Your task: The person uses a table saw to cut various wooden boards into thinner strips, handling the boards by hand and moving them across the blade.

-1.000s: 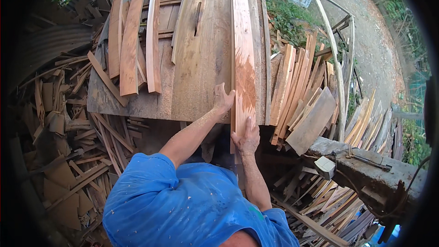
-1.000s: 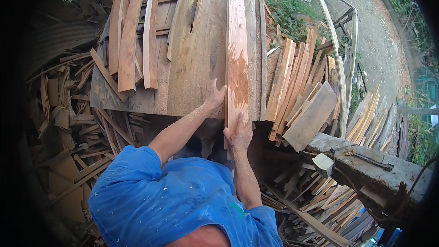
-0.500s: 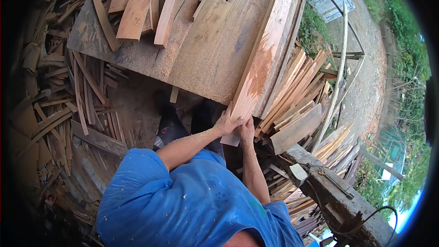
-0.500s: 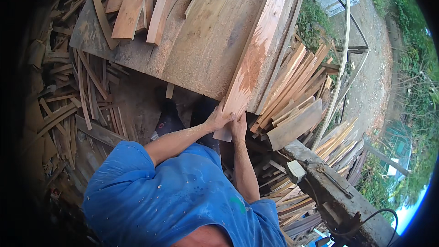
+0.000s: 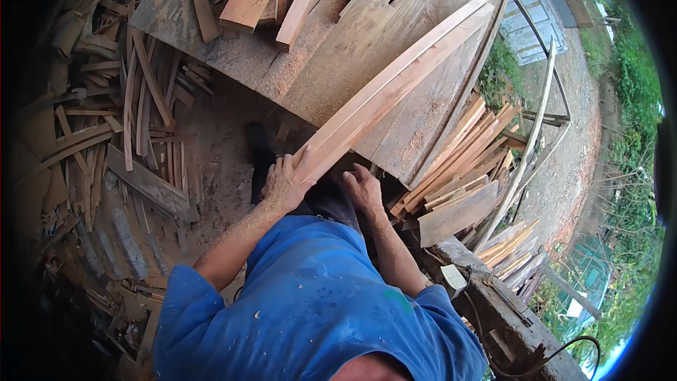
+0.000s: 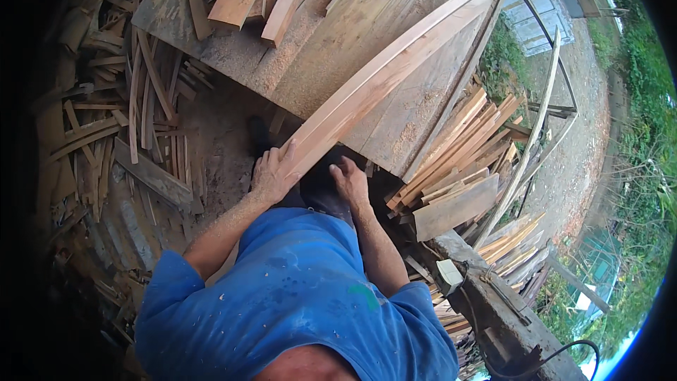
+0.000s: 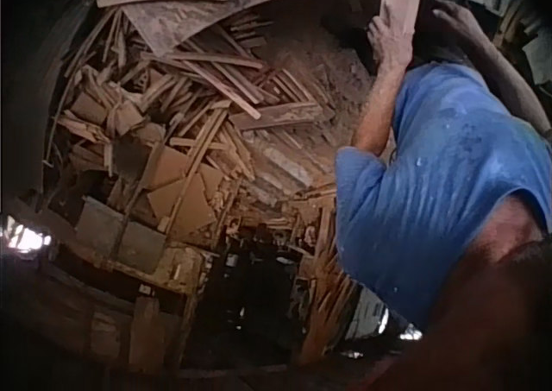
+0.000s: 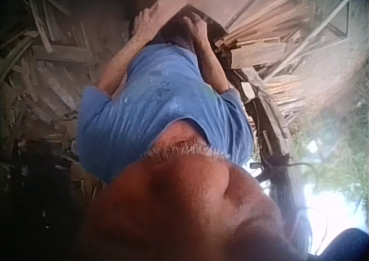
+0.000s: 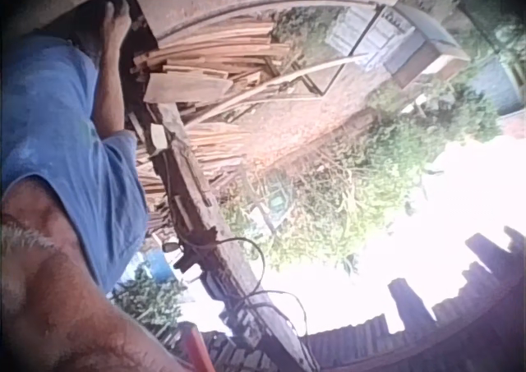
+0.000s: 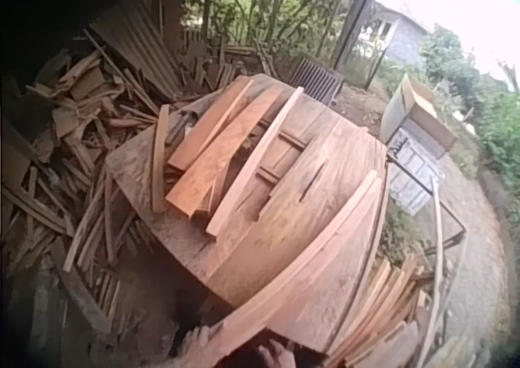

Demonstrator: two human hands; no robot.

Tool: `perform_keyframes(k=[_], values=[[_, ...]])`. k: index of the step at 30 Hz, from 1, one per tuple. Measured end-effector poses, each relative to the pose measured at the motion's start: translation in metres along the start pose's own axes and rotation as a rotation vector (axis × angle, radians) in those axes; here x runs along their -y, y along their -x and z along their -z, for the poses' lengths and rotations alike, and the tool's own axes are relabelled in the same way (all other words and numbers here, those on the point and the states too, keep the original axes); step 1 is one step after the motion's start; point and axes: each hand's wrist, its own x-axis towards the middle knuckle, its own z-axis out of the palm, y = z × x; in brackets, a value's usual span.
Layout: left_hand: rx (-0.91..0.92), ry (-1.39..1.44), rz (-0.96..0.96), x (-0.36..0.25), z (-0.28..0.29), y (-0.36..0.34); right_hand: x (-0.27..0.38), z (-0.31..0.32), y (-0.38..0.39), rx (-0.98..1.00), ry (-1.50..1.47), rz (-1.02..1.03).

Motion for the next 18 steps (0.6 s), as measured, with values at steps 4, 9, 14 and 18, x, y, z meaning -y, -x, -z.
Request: perform_keyframes(k=[4,9,14,18], values=[[-0.085,-0.351,0.074,0.038,0.001,0.031,0.042,0.056,-0.034,-0.302,0.451,0.406],[-0.170,-0.380,0.102,0.043,-0.013,0.051,0.095,0.096,-0.114,-0.152,0.917,0.795],[-0.241,-0.337,0.132,0.041,-0.014,0.043,0.116,0.110,-0.197,0.004,1.154,1.036],[-0.251,-0.235,0.234,0.042,-0.011,0.056,0.131,0.102,-0.209,0.194,1.328,1.129]])
